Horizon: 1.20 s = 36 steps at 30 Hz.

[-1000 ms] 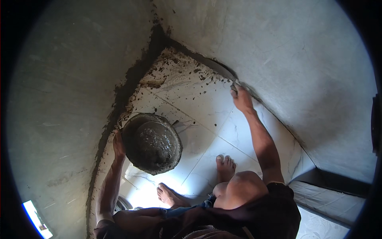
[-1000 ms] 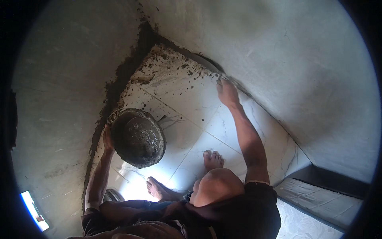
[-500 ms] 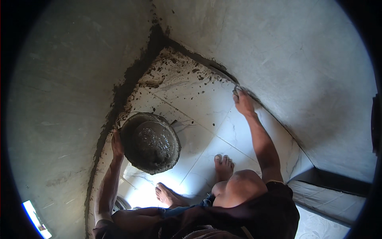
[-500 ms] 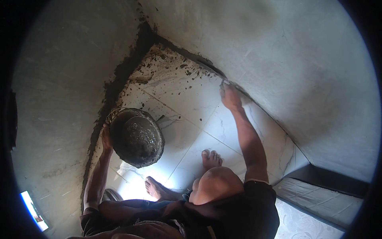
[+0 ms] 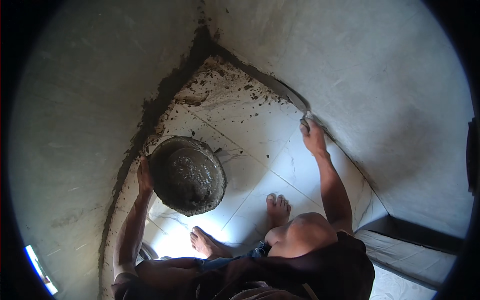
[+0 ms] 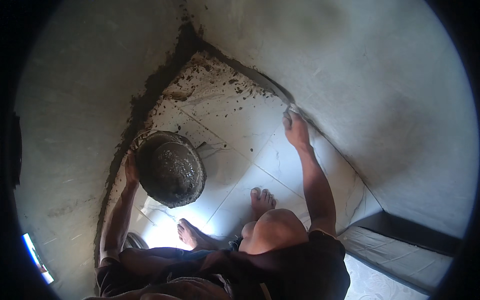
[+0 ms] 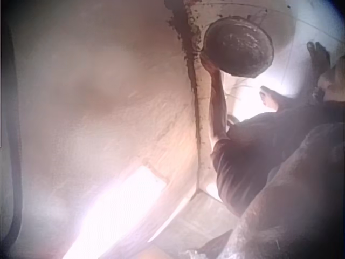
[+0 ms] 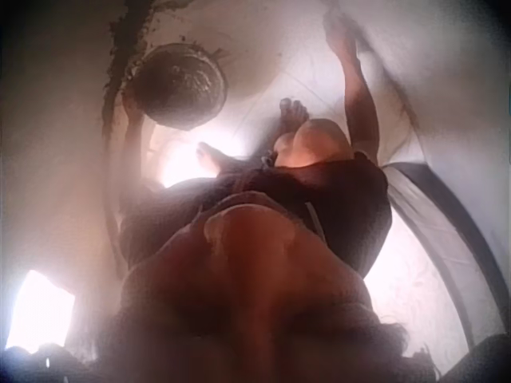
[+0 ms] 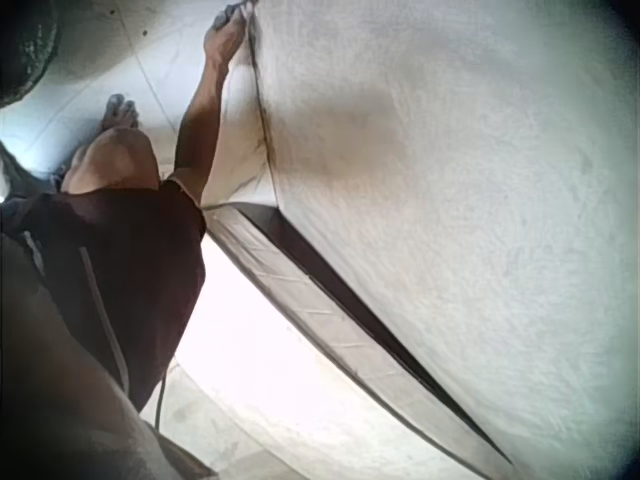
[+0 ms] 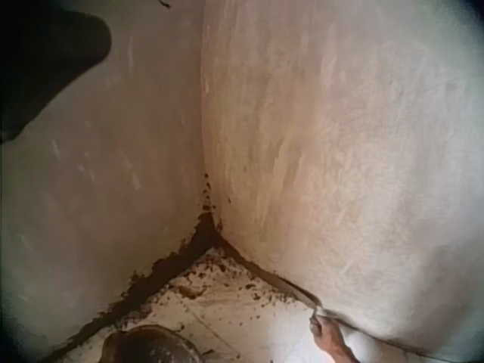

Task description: The person scoops cement from a bucket using a trowel and applies it along the floor edge, smoothing the cement with the trowel.

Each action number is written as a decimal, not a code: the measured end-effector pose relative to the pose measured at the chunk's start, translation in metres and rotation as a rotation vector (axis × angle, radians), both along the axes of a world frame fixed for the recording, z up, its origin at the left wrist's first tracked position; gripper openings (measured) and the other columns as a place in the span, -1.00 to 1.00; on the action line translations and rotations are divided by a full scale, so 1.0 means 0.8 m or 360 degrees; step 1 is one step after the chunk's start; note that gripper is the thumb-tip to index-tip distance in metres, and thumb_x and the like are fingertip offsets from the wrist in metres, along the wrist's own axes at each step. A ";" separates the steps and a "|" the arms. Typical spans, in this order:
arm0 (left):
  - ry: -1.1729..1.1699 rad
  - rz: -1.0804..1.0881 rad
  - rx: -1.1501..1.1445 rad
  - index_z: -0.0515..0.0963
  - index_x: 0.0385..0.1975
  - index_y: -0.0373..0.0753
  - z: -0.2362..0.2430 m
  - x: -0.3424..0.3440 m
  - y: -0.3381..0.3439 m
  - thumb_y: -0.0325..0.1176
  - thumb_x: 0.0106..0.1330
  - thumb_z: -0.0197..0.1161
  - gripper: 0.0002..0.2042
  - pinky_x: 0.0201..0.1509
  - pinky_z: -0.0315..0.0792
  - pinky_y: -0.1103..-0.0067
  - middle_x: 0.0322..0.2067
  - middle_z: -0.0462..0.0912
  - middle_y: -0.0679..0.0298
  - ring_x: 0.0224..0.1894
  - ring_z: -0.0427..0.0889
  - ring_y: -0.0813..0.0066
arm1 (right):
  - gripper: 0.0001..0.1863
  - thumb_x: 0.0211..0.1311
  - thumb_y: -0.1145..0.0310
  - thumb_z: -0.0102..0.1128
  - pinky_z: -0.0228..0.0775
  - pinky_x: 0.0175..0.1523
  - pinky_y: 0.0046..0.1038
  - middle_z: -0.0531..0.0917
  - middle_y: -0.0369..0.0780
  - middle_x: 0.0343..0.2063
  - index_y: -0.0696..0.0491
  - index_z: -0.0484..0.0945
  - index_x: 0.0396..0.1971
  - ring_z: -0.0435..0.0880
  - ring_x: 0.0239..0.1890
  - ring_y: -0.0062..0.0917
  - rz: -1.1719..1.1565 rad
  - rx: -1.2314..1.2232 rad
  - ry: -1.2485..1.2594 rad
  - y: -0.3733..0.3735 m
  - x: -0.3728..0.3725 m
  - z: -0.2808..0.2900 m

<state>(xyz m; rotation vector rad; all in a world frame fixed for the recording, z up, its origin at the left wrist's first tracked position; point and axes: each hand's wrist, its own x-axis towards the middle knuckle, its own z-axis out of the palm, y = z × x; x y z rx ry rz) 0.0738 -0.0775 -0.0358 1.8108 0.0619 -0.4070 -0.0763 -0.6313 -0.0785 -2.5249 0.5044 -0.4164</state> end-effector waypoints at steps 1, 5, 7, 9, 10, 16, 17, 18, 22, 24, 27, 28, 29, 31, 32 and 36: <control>0.0005 0.0013 -0.0014 0.47 0.09 -0.43 -0.002 0.000 -0.001 0.10 0.52 -0.35 -0.33 0.17 0.39 0.46 0.00 0.60 0.07 0.04 0.57 0.30 | -0.69 0.29 0.33 0.12 0.44 -0.03 -0.16 0.62 0.08 -0.22 0.15 0.49 -0.04 0.60 -0.11 0.00 -0.0021 0.0183 0.0086 -0.014 -0.010 0.005; -0.0139 -0.0056 0.0018 0.48 0.07 -0.44 -0.003 -0.001 0.003 0.07 0.53 -0.34 -0.35 0.17 0.38 0.45 -0.02 0.60 0.03 0.02 0.56 0.26 | -0.66 0.26 0.35 0.17 0.46 -0.11 -0.25 0.63 -0.01 -0.36 0.18 0.46 -0.02 0.61 -0.29 -0.16 -0.0180 0.0593 0.0169 0.009 -0.039 0.061; -0.0247 -0.0137 -0.0082 0.48 0.05 -0.44 -0.009 -0.001 0.004 0.05 0.54 -0.33 -0.38 0.15 0.37 0.45 -0.04 0.60 0.01 0.01 0.55 0.25 | -0.63 0.24 0.37 0.18 0.48 -0.17 -0.31 0.61 -0.06 -0.45 0.19 0.45 0.01 0.60 -0.39 -0.28 -0.0301 0.0866 0.0296 0.027 -0.050 0.099; -0.0488 -0.0150 0.0117 0.50 0.01 -0.43 -0.012 -0.005 0.018 0.03 0.54 -0.31 -0.40 0.14 0.37 0.44 -0.07 0.61 0.00 0.00 0.55 0.25 | -0.65 0.25 0.36 0.15 0.46 -0.14 -0.25 0.61 -0.04 -0.34 0.15 0.46 0.01 0.61 -0.31 -0.16 0.0068 0.0545 0.0316 0.053 -0.039 0.130; -0.0521 -0.0108 0.0210 0.51 -0.01 -0.42 -0.007 -0.007 0.021 0.03 0.54 -0.30 -0.41 0.12 0.37 0.43 -0.09 0.62 -0.01 -0.02 0.55 0.24 | -0.66 0.26 0.36 0.14 0.45 -0.13 -0.23 0.60 -0.03 -0.31 0.14 0.46 0.01 0.61 -0.29 -0.12 0.0222 0.0443 0.0324 0.068 -0.031 0.150; -0.0402 0.0011 0.0290 0.51 -0.02 -0.39 -0.032 0.005 0.022 0.21 0.47 -0.34 -0.30 0.15 0.31 0.28 -0.12 0.59 -0.17 0.00 0.54 -0.08 | -0.55 0.18 0.23 0.23 0.51 -0.21 -0.20 0.58 -0.06 -0.24 0.05 0.48 0.07 0.65 -0.27 -0.15 0.1407 -0.0507 0.0597 0.204 0.043 0.293; -0.0421 0.0040 0.0345 0.50 -0.02 -0.40 -0.032 0.004 0.019 0.24 0.45 -0.36 -0.27 0.17 0.29 0.25 -0.09 0.58 -0.20 0.04 0.52 -0.11 | -0.55 0.18 0.23 0.23 0.51 -0.21 -0.20 0.58 -0.06 -0.24 0.05 0.48 0.07 0.65 -0.27 -0.15 0.1468 -0.0529 0.0604 0.225 0.055 0.300; -0.0442 0.0057 0.0394 0.49 -0.02 -0.41 -0.029 0.004 0.015 0.26 0.43 -0.39 -0.23 0.20 0.27 0.23 -0.07 0.57 -0.22 0.07 0.50 -0.15 | -0.57 0.20 0.24 0.20 0.53 -0.22 -0.22 0.58 -0.06 -0.23 0.05 0.48 0.06 0.66 -0.27 -0.16 0.1580 -0.0754 0.0668 0.248 0.065 0.306; -0.0199 0.0094 0.0448 0.46 0.02 -0.44 -0.015 -0.002 0.014 0.26 0.43 -0.40 -0.22 0.21 0.25 0.20 -0.05 0.54 -0.28 0.11 0.45 -0.21 | -0.65 0.23 0.31 0.12 0.55 -0.27 -0.25 0.61 -0.02 -0.29 0.12 0.50 -0.01 0.69 -0.35 -0.20 0.1806 -0.1396 0.0803 0.329 0.102 0.295; -0.0228 0.0056 0.0360 0.44 0.02 -0.49 -0.003 -0.008 0.014 0.25 0.43 -0.41 -0.21 0.21 0.25 0.18 -0.06 0.53 -0.32 0.11 0.44 -0.24 | -0.67 0.24 0.32 0.10 0.53 -0.28 -0.23 0.61 0.00 -0.34 0.12 0.50 -0.03 0.68 -0.39 -0.17 0.1845 -0.1584 0.0847 0.355 0.120 0.285; -0.0237 0.0040 0.0312 0.44 -0.01 -0.51 0.013 -0.009 0.006 0.23 0.44 -0.42 -0.22 0.20 0.27 0.16 -0.09 0.54 -0.32 0.07 0.46 -0.27 | -0.73 0.24 0.36 0.04 0.53 -0.30 -0.20 0.63 0.03 -0.43 0.12 0.54 -0.12 0.69 -0.42 -0.15 0.1859 -0.1730 0.0729 0.383 0.136 0.277; -0.0231 0.0059 0.0304 0.44 -0.01 -0.51 0.007 -0.009 0.010 0.23 0.44 -0.42 -0.22 0.20 0.27 0.16 -0.09 0.54 -0.32 0.07 0.46 -0.27 | -0.75 0.23 0.36 0.03 0.53 -0.29 -0.19 0.64 0.03 -0.46 0.14 0.55 -0.16 0.69 -0.42 -0.14 0.1985 -0.1681 0.0855 0.390 0.138 0.270; -0.0234 0.0045 0.0287 0.45 0.01 -0.47 0.001 -0.007 0.013 0.26 0.42 -0.40 -0.21 0.21 0.27 0.19 -0.06 0.54 -0.28 0.09 0.46 -0.22 | -0.75 0.22 0.36 0.01 0.52 -0.29 -0.18 0.64 0.04 -0.48 0.15 0.56 -0.19 0.69 -0.42 -0.14 0.2106 -0.1629 0.0985 0.396 0.139 0.263; -0.0239 0.0037 0.0258 0.45 0.03 -0.43 -0.008 -0.007 0.017 0.29 0.41 -0.39 -0.20 0.21 0.27 0.21 -0.03 0.54 -0.25 0.11 0.47 -0.17 | -0.73 0.23 0.32 0.04 0.52 -0.26 -0.17 0.65 0.05 -0.47 0.15 0.56 -0.18 0.69 -0.40 -0.12 0.2158 -0.1463 0.1244 0.404 0.139 0.245; -0.0180 0.0031 0.0257 0.45 0.04 -0.44 -0.011 -0.007 0.017 0.29 0.41 -0.40 -0.20 0.22 0.27 0.21 -0.03 0.54 -0.26 0.11 0.47 -0.17 | -0.71 0.23 0.29 0.07 0.51 -0.23 -0.16 0.66 0.06 -0.45 0.16 0.56 -0.17 0.69 -0.38 -0.10 0.2185 -0.1275 0.1497 0.406 0.140 0.238; -0.0098 0.0028 0.0255 0.43 0.07 -0.45 -0.015 -0.004 0.014 0.28 0.42 -0.41 -0.20 0.24 0.26 0.20 -0.03 0.54 -0.26 0.12 0.46 -0.19 | -0.61 0.18 0.13 0.20 0.45 -0.08 -0.17 0.66 0.07 -0.34 0.11 0.58 -0.11 0.63 -0.19 -0.02 0.1933 -0.0489 0.1839 0.368 0.150 0.254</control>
